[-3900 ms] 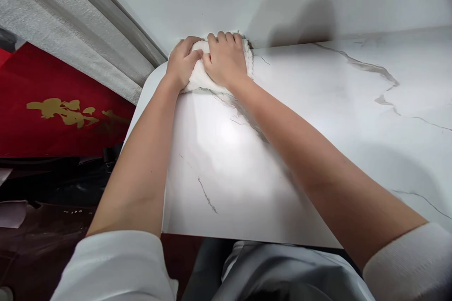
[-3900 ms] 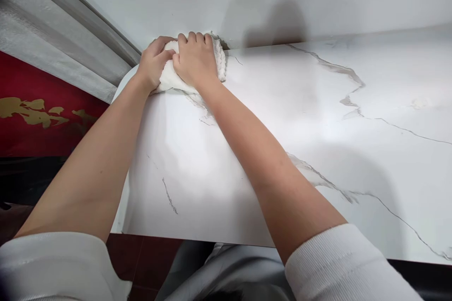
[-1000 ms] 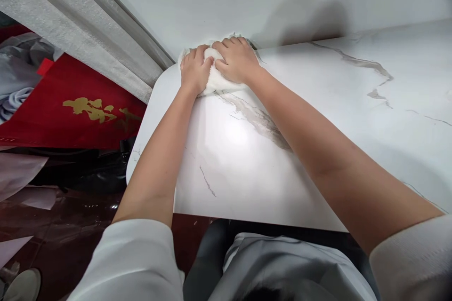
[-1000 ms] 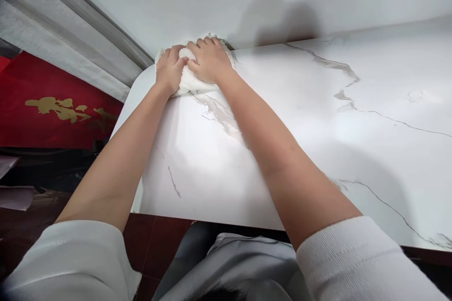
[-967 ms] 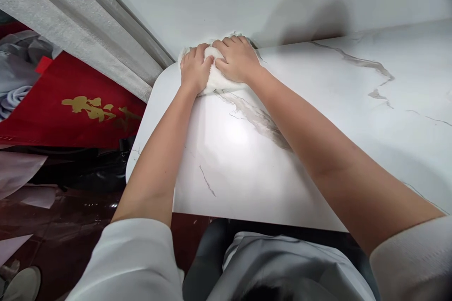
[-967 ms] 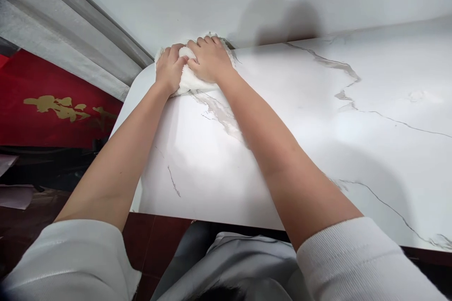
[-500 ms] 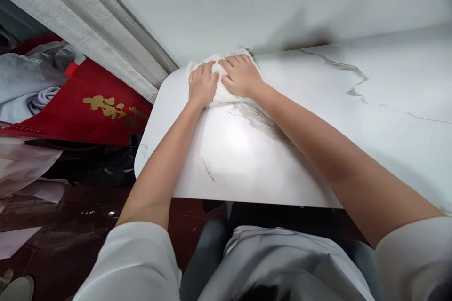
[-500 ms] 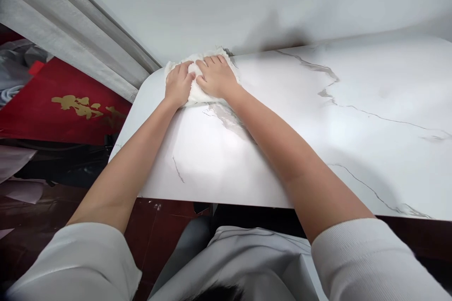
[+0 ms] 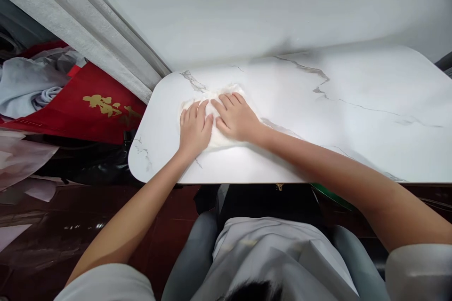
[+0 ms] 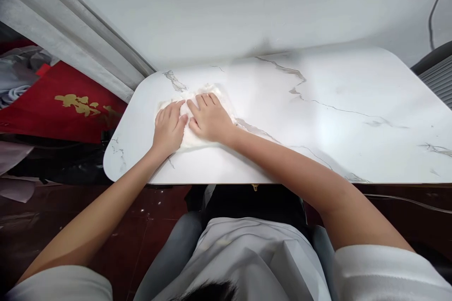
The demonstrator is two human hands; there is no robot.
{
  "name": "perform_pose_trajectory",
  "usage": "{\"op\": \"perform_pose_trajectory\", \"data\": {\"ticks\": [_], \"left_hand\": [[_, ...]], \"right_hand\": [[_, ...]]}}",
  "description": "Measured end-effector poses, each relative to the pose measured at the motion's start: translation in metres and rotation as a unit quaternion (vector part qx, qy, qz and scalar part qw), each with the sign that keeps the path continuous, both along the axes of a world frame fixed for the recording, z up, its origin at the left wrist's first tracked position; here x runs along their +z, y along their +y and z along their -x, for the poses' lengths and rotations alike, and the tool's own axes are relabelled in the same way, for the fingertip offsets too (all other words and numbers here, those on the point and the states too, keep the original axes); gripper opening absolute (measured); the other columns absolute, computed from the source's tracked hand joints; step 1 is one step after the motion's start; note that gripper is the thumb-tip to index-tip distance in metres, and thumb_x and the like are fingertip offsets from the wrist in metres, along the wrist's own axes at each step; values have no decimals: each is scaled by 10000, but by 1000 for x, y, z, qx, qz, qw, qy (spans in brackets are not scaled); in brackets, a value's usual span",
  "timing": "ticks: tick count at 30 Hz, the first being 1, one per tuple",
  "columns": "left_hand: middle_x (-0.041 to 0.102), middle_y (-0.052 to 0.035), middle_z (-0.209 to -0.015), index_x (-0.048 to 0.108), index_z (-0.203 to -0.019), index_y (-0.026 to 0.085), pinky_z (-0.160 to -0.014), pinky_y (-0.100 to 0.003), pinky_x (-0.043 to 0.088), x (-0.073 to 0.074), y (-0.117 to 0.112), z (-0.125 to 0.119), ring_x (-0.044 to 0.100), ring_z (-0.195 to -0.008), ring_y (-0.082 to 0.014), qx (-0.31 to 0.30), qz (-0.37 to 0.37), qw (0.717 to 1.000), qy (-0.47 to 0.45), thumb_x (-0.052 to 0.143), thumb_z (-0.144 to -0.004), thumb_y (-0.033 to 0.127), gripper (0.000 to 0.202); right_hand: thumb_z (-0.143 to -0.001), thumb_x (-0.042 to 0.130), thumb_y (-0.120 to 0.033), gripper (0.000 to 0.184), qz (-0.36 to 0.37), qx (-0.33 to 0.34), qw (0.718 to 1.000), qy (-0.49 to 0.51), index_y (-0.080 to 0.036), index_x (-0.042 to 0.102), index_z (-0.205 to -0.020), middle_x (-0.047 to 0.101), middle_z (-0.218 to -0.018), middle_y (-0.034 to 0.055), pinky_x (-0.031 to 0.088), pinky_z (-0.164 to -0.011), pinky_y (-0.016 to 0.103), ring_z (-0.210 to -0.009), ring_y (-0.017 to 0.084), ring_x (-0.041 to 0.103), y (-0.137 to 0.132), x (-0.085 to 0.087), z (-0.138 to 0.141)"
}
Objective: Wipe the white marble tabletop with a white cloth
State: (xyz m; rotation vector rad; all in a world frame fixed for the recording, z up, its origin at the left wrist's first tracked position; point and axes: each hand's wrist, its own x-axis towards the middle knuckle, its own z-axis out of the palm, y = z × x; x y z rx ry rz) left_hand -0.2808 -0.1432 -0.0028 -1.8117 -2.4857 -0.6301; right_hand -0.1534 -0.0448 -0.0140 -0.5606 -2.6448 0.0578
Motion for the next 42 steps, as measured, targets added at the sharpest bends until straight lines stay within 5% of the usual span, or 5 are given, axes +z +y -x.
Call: {"op": "perform_pose_trajectory", "data": {"ticks": [10,18,29,36,42], "left_hand": [[466,-148,-1502,413,-1441,171,-1217,-532,219,0,-67,-48,356,-1449,-275,-28,2,999,19,281,-1014,310,468],[397,-168,-1534,398,-1456,123,-1237,-556,137,10,-66,-60,277,-1483,-280,-50,59,995,-58,306,-999,331,511],[611,-119,-1235,589,-1179,192,-1148,-474,311,7,32,-32,521,-1227,-283,-24,-3,1000,-9,422,-952,297,301],[588,-86,-1342,553,-1266,243,-1227,-446,174,0,110,-6,463,-1338,-240,-32,-21,999,-39,388,-963,277,347],[591,-78,-1329,563,-1256,256,-1215,-435,209,-1,153,4,466,-1345,-255,-22,-27,998,-51,427,-952,275,333]], "right_hand": [[-1003,346,-306,523,-1,6,1000,-13,-10,481,-1412,477,-1398,260,275,-1139,533,-1327,378,414,-71,8,-57],[-995,369,-315,539,21,1,999,-34,-38,471,-1446,446,-1432,266,258,-1148,537,-1356,386,391,-77,10,-78],[-944,356,-250,462,217,-75,972,-49,-173,523,-1368,492,-1420,97,213,-1187,455,-1373,262,373,20,23,-32],[-928,311,-209,410,138,-119,983,21,-149,556,-1251,575,-1286,121,254,-1137,474,-1266,280,452,84,11,0],[-948,314,-175,390,101,-132,986,10,-155,548,-1259,590,-1277,109,304,-1107,500,-1230,282,487,126,8,11]]}}
